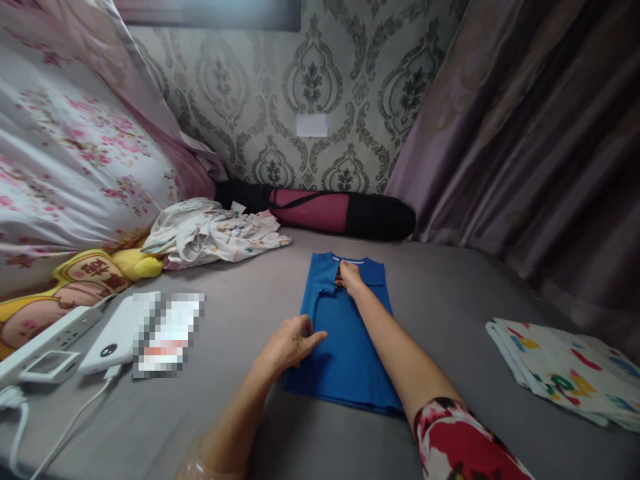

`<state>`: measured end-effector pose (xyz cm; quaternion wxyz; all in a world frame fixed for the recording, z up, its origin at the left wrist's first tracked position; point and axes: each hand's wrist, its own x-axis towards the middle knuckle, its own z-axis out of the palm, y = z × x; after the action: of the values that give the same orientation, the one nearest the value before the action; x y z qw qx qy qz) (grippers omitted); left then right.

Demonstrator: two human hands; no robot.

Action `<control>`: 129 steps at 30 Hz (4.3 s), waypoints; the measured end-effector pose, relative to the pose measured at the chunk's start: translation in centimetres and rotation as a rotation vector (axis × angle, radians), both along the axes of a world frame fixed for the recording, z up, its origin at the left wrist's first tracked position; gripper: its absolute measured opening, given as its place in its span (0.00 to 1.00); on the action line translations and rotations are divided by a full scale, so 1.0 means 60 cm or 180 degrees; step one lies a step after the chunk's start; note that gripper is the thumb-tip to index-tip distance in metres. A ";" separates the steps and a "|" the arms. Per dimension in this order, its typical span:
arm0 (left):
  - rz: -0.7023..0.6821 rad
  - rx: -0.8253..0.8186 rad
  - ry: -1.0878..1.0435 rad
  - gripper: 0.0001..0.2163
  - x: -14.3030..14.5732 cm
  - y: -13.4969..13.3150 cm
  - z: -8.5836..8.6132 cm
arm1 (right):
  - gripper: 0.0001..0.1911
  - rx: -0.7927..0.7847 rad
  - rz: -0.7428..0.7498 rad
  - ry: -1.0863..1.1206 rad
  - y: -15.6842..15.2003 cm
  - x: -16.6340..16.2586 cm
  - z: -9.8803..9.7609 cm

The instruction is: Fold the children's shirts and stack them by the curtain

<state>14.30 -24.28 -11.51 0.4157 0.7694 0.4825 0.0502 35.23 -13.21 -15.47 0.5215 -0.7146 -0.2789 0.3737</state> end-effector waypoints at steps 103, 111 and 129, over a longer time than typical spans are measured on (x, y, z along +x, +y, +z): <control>0.1502 0.1011 0.0074 0.15 -0.039 0.064 -0.037 | 0.36 -0.0346 0.2351 -0.3836 -0.079 -0.153 -0.007; 0.1591 0.1012 0.0071 0.14 -0.045 0.071 -0.042 | 0.37 -0.0197 0.2445 -0.3847 -0.099 -0.148 -0.023; 0.1690 0.1073 0.0085 0.15 -0.050 0.074 -0.041 | 0.37 0.0261 0.3221 -0.3552 -0.270 -0.195 0.016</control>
<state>11.30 -19.87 -14.00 0.2483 0.6751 0.6568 0.2262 23.52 -29.39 -14.52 0.0937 -0.5625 -0.8095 0.1396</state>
